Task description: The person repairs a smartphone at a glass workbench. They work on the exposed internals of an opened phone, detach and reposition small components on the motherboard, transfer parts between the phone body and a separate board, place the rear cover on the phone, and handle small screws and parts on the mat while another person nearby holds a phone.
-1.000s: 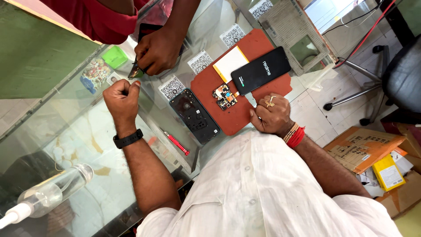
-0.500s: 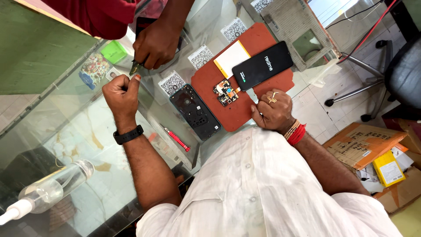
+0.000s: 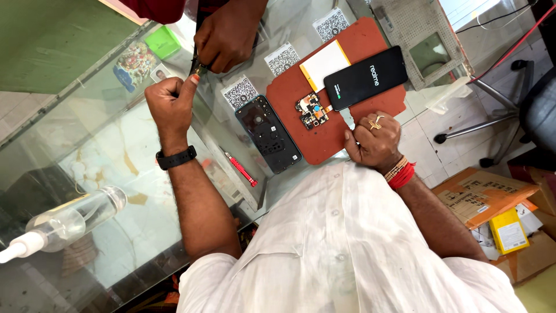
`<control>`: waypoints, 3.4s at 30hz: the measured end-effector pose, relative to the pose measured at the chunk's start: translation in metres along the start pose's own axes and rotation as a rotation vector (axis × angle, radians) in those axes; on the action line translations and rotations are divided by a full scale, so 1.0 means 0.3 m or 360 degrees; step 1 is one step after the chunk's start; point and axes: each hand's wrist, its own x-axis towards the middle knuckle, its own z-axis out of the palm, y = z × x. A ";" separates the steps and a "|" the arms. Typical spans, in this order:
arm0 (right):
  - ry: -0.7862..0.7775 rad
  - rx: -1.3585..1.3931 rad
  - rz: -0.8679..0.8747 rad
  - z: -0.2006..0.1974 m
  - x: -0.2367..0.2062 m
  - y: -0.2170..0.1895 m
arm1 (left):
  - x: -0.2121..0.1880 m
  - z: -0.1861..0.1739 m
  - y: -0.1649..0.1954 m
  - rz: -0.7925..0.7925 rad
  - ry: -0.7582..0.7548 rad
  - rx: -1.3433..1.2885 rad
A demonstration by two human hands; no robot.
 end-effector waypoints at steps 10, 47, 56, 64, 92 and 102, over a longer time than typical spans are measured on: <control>-0.0013 0.0003 -0.0024 0.003 -0.002 0.004 | -0.004 -0.002 0.004 0.0003 -0.0019 0.0022; -0.0040 0.0039 -0.0009 0.014 -0.001 -0.022 | 0.005 0.001 0.038 0.0068 0.0086 -0.0145; -0.0097 -0.0020 -0.0014 0.022 -0.028 -0.005 | -0.003 -0.001 0.036 0.0060 0.0047 -0.0125; -0.0077 0.0022 0.0003 0.021 -0.017 -0.014 | -0.002 -0.007 0.013 0.0085 0.0032 -0.0225; -0.0091 0.0231 -0.0065 -0.006 0.061 -0.063 | -0.005 -0.009 0.015 0.0222 0.0093 0.0310; -0.0572 0.0287 -0.0118 0.097 0.362 -0.208 | 0.005 -0.009 0.047 0.0231 0.0117 0.0383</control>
